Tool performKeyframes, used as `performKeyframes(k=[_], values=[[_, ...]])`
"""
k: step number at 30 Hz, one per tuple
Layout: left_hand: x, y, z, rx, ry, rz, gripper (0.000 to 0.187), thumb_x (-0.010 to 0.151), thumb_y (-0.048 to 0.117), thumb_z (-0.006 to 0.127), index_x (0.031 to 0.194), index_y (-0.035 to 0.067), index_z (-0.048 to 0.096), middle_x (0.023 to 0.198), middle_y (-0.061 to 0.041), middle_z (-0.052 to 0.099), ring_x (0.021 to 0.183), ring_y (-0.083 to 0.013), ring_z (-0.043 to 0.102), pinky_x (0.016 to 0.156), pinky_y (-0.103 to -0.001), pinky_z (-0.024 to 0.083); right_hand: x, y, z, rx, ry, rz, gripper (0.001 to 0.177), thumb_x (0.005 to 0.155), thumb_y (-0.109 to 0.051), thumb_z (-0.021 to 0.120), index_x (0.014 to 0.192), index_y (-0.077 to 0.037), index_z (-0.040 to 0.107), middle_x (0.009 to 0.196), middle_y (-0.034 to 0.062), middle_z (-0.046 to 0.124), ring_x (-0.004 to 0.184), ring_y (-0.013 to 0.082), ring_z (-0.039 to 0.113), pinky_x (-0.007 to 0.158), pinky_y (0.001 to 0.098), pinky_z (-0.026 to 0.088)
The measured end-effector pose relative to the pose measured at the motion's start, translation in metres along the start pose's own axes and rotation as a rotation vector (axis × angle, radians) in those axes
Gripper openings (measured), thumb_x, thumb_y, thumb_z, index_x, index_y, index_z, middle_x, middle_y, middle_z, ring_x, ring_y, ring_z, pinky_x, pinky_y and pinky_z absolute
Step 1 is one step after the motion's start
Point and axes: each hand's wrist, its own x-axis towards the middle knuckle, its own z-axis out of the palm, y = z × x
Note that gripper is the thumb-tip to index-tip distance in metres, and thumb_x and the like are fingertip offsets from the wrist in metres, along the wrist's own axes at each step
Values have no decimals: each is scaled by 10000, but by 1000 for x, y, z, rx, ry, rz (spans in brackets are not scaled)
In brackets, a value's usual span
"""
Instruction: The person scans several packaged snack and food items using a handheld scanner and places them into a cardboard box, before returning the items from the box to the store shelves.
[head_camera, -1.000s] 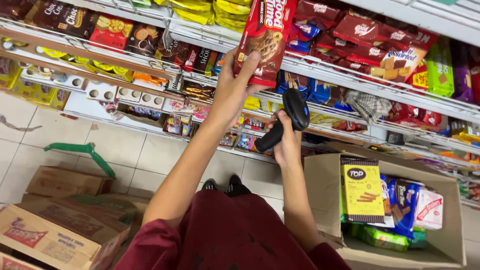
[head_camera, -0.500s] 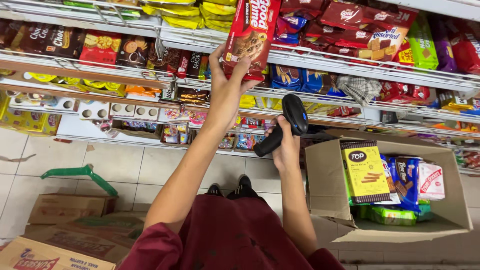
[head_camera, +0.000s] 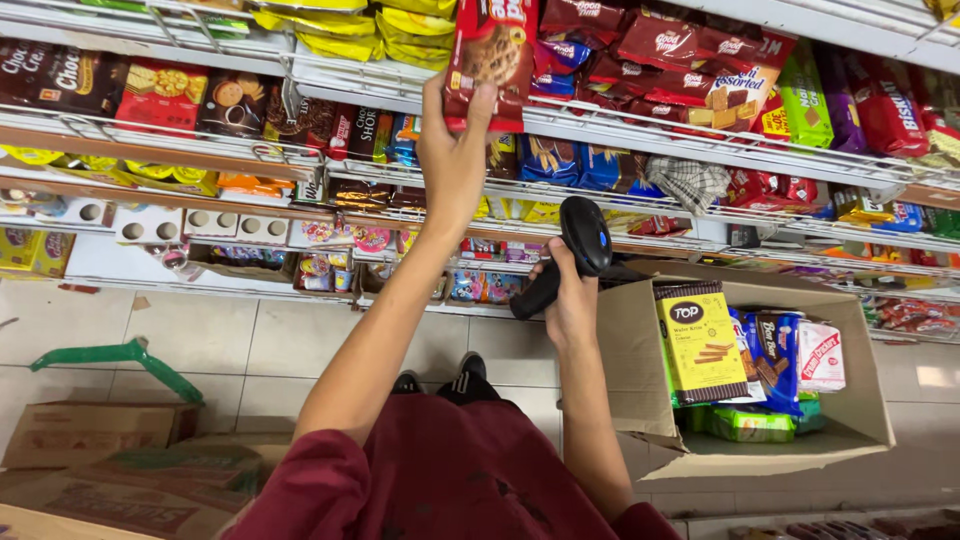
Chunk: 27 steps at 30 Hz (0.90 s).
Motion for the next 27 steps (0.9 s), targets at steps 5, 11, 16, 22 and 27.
performKeyframes(k=[5,11,16,22,27], values=[[18,-8,5,-11,-5,36,558,991,406,692,1370,46,499,1178,-108,699,997,-131,702,784,-299,654,8,-6,3,-29,23,0,217,923,-178,732,1088,-77,635,886,22,617,726,140,607,639,314,532],[23,-19,15,1,20,-15,589,966,417,704,1362,15,532,1173,-151,701,1041,-196,688,851,-326,618,13,-5,0,-47,-25,8,216,940,-194,741,1069,-59,632,908,34,633,750,138,610,665,311,535],[21,-17,25,515,165,369,765,1004,365,799,1521,-24,391,1428,-180,395,1355,-308,441,1118,-489,437,23,-7,6,-83,11,63,220,902,-200,747,1058,-88,640,874,33,639,725,147,608,637,321,526],[7,6,23,589,33,348,366,1034,260,737,1360,161,603,1435,-197,384,1234,-346,588,982,-464,561,31,-6,6,-67,29,88,233,897,-191,753,1066,-82,634,864,24,628,716,145,606,590,337,527],[27,0,19,810,67,565,302,1055,215,741,1334,165,641,1424,-196,397,1315,-393,548,1058,-491,516,31,12,-3,-39,41,30,248,919,-160,752,1137,-82,663,900,18,657,717,131,615,621,304,529]])
